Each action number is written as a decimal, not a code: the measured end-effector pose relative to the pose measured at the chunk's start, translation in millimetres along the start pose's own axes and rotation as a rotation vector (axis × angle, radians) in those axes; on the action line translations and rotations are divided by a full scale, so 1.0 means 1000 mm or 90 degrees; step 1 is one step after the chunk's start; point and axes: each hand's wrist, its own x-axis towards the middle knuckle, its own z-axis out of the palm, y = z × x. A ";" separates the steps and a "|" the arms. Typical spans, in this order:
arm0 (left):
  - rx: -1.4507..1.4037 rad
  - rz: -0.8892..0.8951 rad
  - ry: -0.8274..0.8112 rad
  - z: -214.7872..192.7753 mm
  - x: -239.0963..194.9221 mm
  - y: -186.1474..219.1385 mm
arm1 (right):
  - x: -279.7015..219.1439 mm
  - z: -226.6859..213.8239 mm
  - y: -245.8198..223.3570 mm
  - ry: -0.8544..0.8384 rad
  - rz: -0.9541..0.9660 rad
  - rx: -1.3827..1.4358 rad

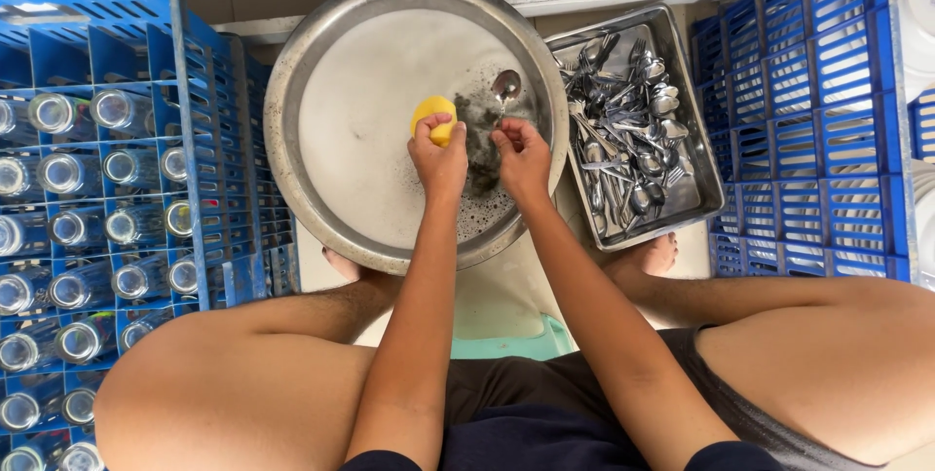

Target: The person scrubs spoons and forks with a yellow sponge in a soapy metal basin, then places the cleaned items into a metal tray. The person also wipes the countertop with a dark cloth.

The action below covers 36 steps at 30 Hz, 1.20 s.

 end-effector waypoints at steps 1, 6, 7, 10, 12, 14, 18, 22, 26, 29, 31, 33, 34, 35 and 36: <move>0.000 0.006 -0.006 0.000 0.000 -0.001 | -0.001 0.001 -0.004 0.007 -0.023 0.034; -0.040 0.003 -0.041 0.001 -0.011 0.014 | -0.010 -0.004 -0.021 0.015 -0.039 0.082; -0.046 -0.003 -0.052 0.000 -0.014 0.017 | -0.010 -0.005 -0.022 0.016 -0.045 0.089; -0.064 0.004 -0.062 0.000 -0.018 0.022 | -0.011 -0.007 -0.022 0.028 -0.037 0.080; -0.061 0.002 -0.063 0.001 -0.015 0.018 | -0.012 -0.008 -0.021 0.035 -0.037 0.079; -0.058 -0.001 -0.063 0.002 -0.015 0.018 | -0.013 -0.009 -0.022 0.041 -0.036 0.079; -0.061 -0.011 -0.073 -0.002 -0.028 0.035 | -0.019 -0.011 -0.032 0.049 -0.019 0.088; -0.043 -0.071 -0.101 -0.003 -0.031 0.036 | -0.025 -0.013 -0.041 0.046 0.053 0.116; -0.016 -0.081 -0.142 -0.001 -0.028 0.035 | -0.022 -0.011 -0.032 0.065 0.130 0.181; -0.017 -0.109 -0.184 0.001 -0.028 0.030 | -0.020 -0.017 -0.025 0.105 0.208 0.275; 0.015 -0.125 -0.212 0.002 -0.030 0.027 | -0.013 -0.022 -0.015 0.169 0.224 0.283; 0.015 -0.119 -0.228 0.004 -0.030 0.023 | -0.012 -0.031 -0.020 0.202 0.244 0.296; 0.014 -0.113 -0.240 0.004 -0.031 0.020 | -0.012 -0.035 -0.022 0.231 0.265 0.309; 0.016 -0.113 -0.243 0.003 -0.035 0.025 | -0.006 -0.039 -0.013 0.234 0.265 0.310; 0.032 -0.121 -0.250 0.002 -0.039 0.030 | -0.001 -0.043 -0.004 0.238 0.279 0.342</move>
